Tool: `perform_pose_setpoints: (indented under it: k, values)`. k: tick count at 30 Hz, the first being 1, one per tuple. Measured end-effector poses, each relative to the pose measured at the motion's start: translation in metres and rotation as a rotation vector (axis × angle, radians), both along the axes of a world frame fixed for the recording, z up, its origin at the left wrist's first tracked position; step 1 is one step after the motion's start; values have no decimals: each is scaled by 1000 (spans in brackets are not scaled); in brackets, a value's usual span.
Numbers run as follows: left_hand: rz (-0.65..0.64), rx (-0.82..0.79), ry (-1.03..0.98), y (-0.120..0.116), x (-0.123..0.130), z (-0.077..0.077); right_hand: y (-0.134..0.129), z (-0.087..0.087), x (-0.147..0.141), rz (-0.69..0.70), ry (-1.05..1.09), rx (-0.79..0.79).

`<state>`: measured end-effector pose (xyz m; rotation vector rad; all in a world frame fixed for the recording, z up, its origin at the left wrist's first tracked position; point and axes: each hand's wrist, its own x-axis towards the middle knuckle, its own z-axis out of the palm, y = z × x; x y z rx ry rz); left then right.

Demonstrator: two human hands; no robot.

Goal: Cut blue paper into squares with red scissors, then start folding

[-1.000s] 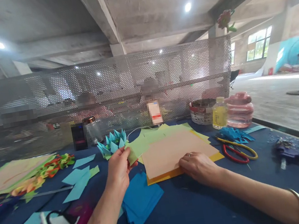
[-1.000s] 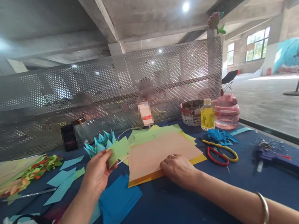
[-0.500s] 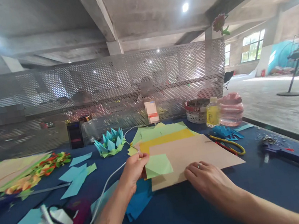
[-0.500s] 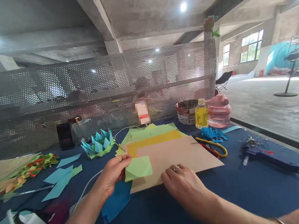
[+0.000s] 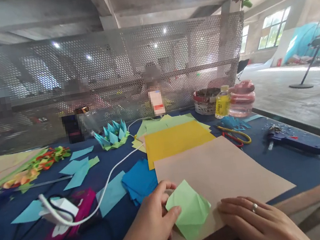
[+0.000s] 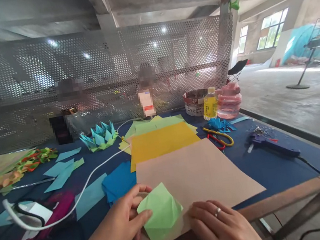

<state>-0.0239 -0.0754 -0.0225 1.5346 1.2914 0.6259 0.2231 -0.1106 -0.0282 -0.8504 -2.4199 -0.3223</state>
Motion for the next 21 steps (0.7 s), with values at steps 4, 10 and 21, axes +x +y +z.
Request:
perform_pose_setpoints:
  k: [4, 10, 21]
  values:
    - [-31, 102, 119, -5, -7, 1, -2, -8, 3, 20, 32, 8]
    - [64, 442, 459, -8, -7, -1, -3, -16, 6, -4, 49, -45]
    - [-262, 1408, 701, -38, 1, -40, -4, -15, 0, -8, 95, 66]
